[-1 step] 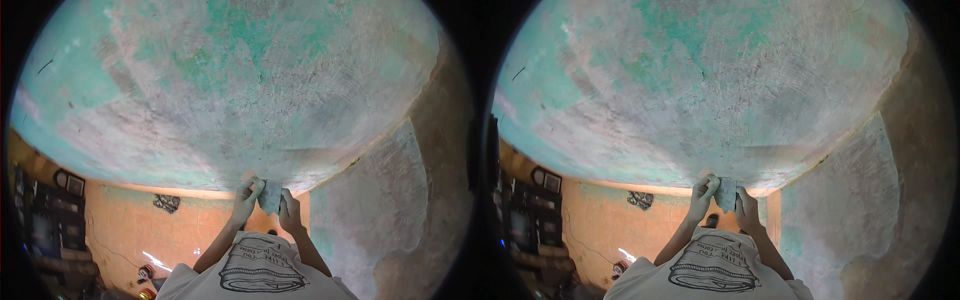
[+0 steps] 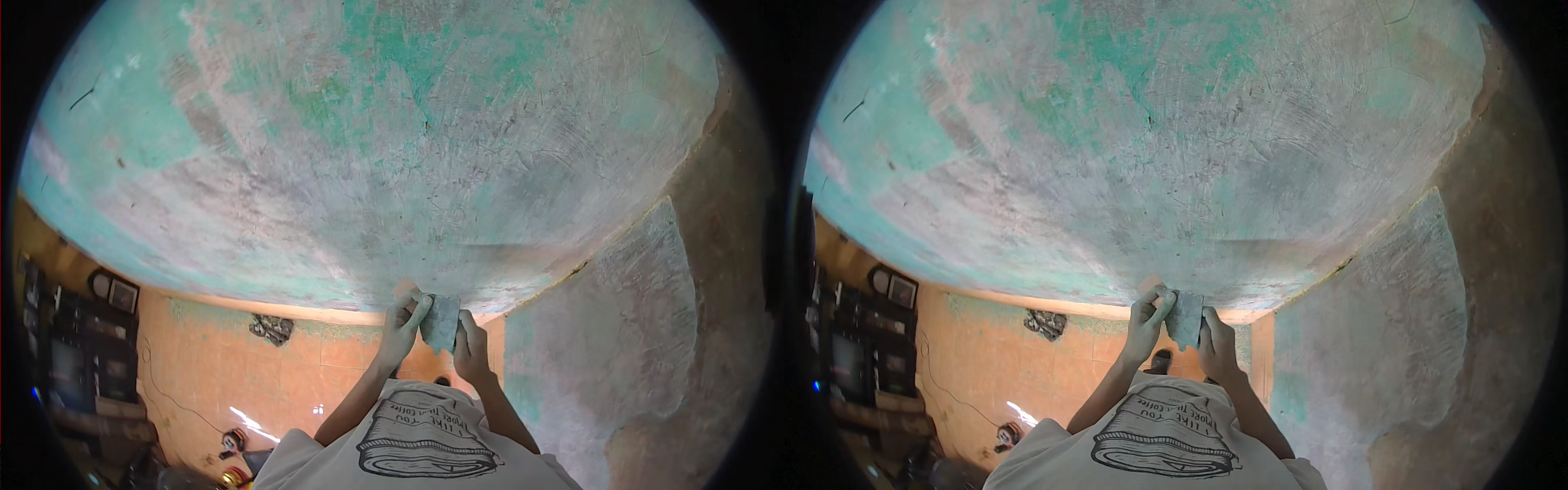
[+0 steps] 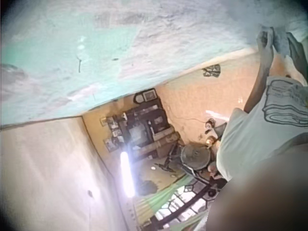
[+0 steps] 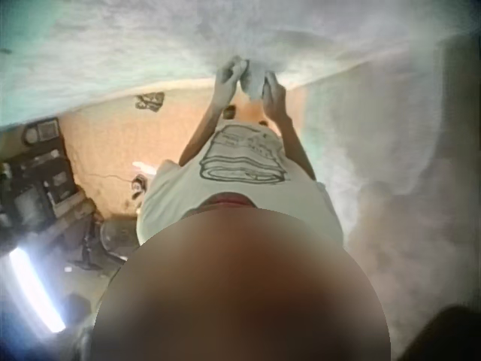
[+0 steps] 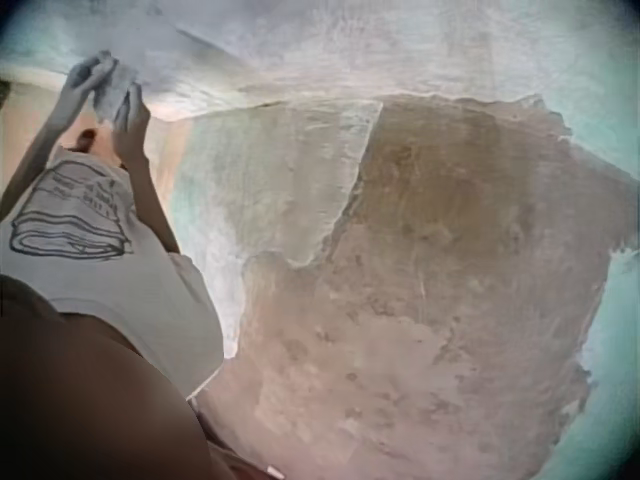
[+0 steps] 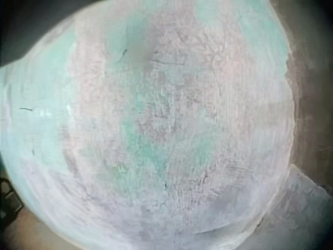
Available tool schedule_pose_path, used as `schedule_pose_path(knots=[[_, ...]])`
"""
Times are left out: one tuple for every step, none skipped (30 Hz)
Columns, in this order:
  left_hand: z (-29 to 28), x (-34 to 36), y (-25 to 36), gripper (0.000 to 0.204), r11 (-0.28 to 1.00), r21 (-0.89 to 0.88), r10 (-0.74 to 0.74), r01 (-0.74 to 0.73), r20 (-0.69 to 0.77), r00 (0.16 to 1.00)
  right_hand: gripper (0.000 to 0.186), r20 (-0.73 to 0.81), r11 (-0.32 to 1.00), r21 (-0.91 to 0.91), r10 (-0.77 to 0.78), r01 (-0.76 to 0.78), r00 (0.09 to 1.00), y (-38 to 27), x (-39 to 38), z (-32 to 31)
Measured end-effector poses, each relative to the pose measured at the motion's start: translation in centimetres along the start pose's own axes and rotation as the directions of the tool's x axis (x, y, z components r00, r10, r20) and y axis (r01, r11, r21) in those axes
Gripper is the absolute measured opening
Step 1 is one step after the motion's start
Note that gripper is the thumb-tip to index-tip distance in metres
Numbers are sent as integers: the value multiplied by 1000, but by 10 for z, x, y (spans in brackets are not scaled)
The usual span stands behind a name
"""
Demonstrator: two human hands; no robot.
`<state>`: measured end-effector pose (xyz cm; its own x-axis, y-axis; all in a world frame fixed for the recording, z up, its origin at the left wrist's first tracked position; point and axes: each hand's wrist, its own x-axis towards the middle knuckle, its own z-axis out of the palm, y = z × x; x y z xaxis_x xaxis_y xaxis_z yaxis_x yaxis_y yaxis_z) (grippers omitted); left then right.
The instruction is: Patching and smoothing a wall using a putty knife and a hawk.
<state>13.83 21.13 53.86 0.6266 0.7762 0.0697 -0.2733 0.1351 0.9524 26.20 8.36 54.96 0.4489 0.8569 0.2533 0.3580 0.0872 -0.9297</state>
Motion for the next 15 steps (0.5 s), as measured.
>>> schedule_pose_path(knots=[[10, -6, 4, 21, 1000, -3, 10, -10, -24, 1000, 19, 37, 996, 78, 36, -39, 999, 5, -7, -3], [21, -13, 10, 22, 1000, 18, 6, -4, -80, 997, 17, 78, 985, 153, 72, -84, 994, 8, -14, -6], [30, -19, 12, 23, 999, 37, 0, 5, -137, 991, 17, 103, 985, 153, 65, -81, 993, 12, -22, -8], [31, -27, 5, 23, 999, 38, 14, -8, -167, 986, 16, 111, 949, 273, 132, -158, 985, 13, -30, -7], [28, -35, -7, 23, 992, 122, 44, -20, -201, 979, 17, 126, 893, 385, 201, -235, 971, 14, -36, -7], [25, -44, -19, 24, 979, 204, 73, -25, -233, 970, 17, 154, 893, 382, 191, -237, 969, 13, -40, -7], [26, -53, -24, 24, 978, 205, 79, -26, -255, 964, 19, 118, 958, 238, 133, -159, 984, 12, -44, -7], [25, -63, -27, 23, 971, 239, 35, 30, -263, 964, 23, 91, 993, 87, 67, -75, 994, 10, -48, -5], [25, -72, -31, 23, 959, 271, -11, 88, -272, 962, 23, 35, 999, 38, 30, -32, 999, 14, -52, 1], [31, -81, -27, 23, 960, 264, -8, 90, -294, 956, 23, 59, 999, 37, 27, -30, 998, 18, -57, 4], [39, -87, -21, 25, 981, 188, 22, 36, -299, 954, 24, 37, 996, 73, 53, -56, 998, 25, -63, 6], [47, -94, -15, 28, 993, 112, 52, -19, -305, 951, 24, 15, 991, 110, 81, -83, 997, 32, -68, 4], [45, -103, -10, 33, 993, 121, 45, -11, -284, 958, 24, 0, 991, 119, 66, -65, 998, 27, -68, 6], [51, -106, -9, 33, 992, 125, 46, -8, -302, 952, 24, 19, 990, 126, 66, -68, 998, 22, -66, 5], [59, -106, -9, 34, 986, 156, 106, -58, -325, 940, 24, -16, 979, 188, 83, -78, 996, 17, -62, 2]])
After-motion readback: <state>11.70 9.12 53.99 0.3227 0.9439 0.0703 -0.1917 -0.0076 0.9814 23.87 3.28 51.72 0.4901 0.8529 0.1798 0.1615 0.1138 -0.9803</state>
